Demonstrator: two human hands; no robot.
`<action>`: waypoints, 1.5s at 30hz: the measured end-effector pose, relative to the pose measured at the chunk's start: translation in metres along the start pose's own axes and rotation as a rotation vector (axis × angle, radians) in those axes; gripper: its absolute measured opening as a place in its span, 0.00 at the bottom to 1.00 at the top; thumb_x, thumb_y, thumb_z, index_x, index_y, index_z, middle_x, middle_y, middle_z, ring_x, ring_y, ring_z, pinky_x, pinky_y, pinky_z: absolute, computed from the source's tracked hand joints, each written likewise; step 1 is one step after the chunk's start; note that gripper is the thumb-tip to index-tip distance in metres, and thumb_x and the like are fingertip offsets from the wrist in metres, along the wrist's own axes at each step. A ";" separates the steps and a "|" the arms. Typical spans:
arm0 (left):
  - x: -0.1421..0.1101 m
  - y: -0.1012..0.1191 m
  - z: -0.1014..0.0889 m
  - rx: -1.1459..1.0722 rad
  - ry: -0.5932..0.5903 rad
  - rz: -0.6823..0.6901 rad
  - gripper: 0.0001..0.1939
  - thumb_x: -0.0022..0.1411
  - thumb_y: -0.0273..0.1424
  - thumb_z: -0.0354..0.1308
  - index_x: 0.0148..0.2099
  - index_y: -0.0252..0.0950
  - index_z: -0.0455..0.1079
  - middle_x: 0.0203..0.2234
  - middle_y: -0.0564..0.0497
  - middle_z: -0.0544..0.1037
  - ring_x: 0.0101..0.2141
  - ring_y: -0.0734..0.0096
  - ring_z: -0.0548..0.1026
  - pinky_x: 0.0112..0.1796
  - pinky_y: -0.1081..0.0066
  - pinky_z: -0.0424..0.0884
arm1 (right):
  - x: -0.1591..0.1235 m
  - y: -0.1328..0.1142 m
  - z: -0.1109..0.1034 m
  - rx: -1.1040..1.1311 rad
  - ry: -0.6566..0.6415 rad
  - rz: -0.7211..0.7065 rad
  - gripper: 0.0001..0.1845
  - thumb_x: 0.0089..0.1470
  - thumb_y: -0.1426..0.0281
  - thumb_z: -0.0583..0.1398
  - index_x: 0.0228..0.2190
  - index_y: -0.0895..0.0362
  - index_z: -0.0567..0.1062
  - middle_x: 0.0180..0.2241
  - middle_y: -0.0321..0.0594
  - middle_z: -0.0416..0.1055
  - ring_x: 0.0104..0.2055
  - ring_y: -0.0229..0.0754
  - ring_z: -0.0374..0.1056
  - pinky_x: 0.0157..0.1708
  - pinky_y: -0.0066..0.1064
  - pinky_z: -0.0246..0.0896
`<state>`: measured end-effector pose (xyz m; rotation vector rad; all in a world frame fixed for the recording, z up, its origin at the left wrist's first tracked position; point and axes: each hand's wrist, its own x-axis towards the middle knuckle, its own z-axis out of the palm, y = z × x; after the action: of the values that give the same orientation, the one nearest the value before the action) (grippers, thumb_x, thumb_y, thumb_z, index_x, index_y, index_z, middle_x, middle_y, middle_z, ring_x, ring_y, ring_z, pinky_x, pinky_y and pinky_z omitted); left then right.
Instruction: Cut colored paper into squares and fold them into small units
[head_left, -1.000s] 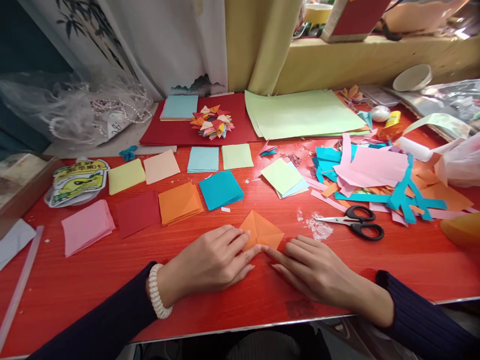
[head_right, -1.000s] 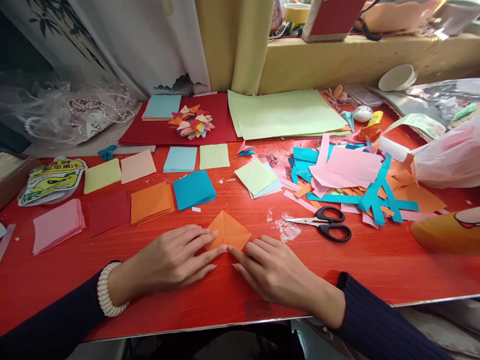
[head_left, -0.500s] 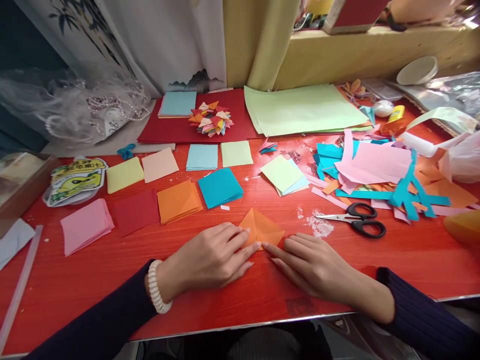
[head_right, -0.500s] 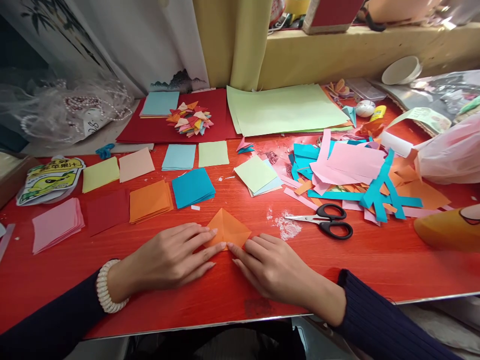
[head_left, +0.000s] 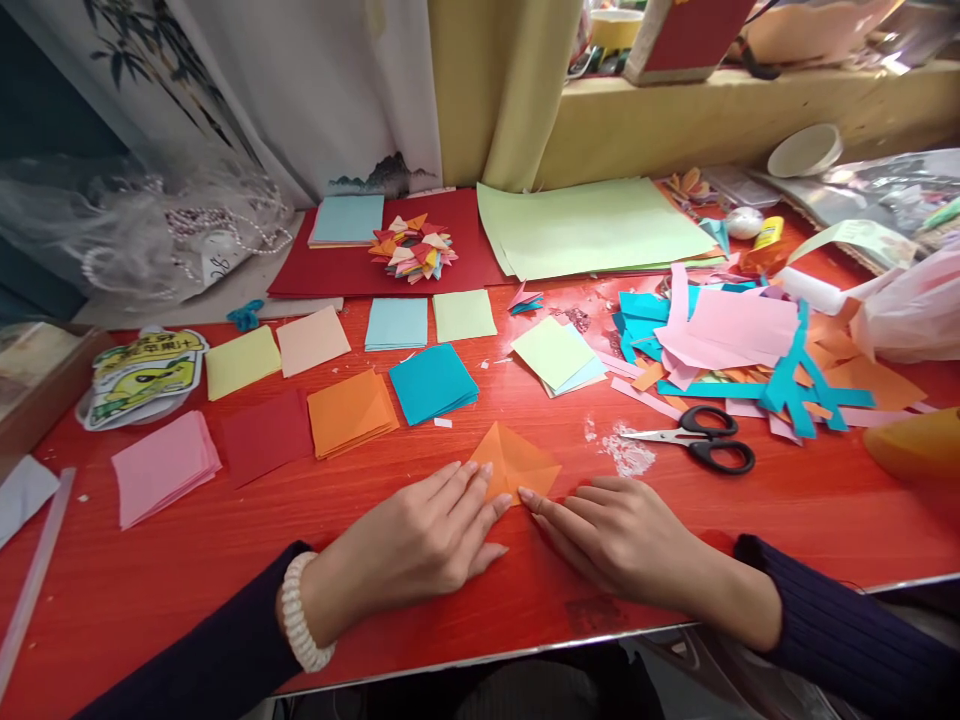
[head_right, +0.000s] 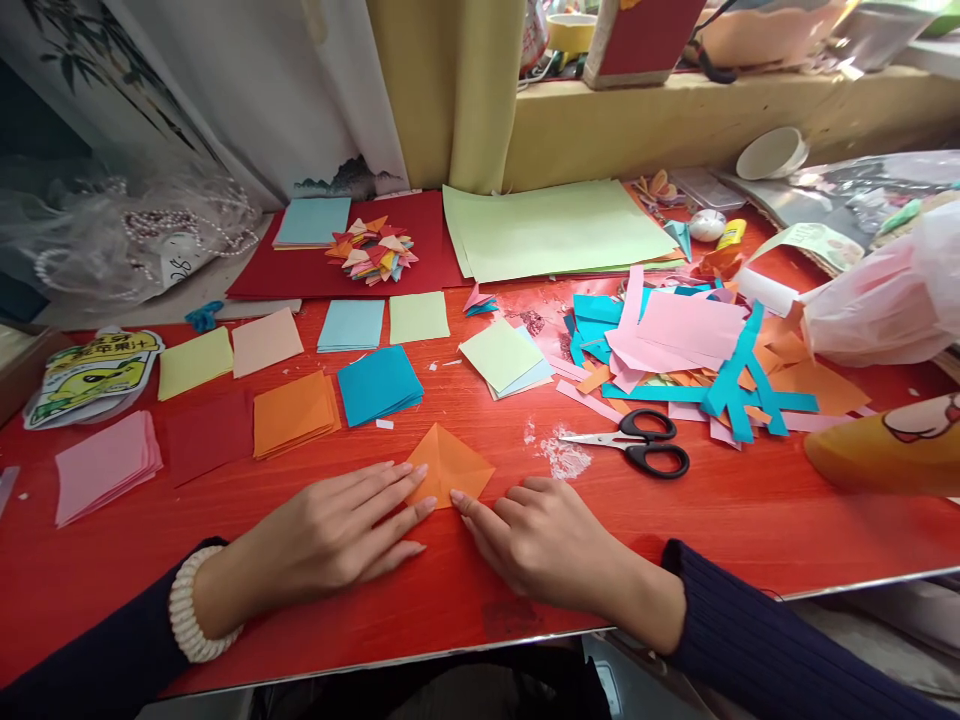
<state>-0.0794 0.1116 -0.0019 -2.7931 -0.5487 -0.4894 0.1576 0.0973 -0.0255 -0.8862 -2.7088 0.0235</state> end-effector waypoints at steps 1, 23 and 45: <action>-0.002 -0.003 -0.001 -0.052 -0.002 -0.012 0.15 0.62 0.34 0.51 0.44 0.27 0.71 0.40 0.40 0.77 0.42 0.61 0.76 0.42 0.64 0.74 | -0.002 0.002 0.000 0.024 -0.007 0.006 0.15 0.57 0.74 0.53 0.44 0.64 0.72 0.18 0.35 0.68 0.19 0.36 0.61 0.21 0.31 0.50; 0.007 -0.015 0.023 -0.250 -0.034 -0.124 0.13 0.63 0.31 0.50 0.46 0.29 0.67 0.52 0.43 0.69 0.56 0.59 0.62 0.55 0.55 0.60 | 0.002 0.030 -0.012 0.292 -0.047 0.008 0.13 0.57 0.72 0.53 0.44 0.57 0.71 0.41 0.46 0.71 0.41 0.41 0.65 0.40 0.35 0.63; 0.003 -0.018 0.023 -0.215 -0.055 0.057 0.14 0.63 0.24 0.50 0.50 0.31 0.66 0.40 0.46 0.75 0.44 0.65 0.70 0.46 0.64 0.68 | -0.005 0.026 -0.009 -0.029 0.137 -0.248 0.15 0.53 0.77 0.58 0.44 0.64 0.70 0.45 0.45 0.73 0.49 0.44 0.67 0.46 0.38 0.65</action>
<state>-0.0775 0.1353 -0.0190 -3.0250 -0.4505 -0.4869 0.1787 0.1146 -0.0212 -0.5320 -2.6746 -0.1241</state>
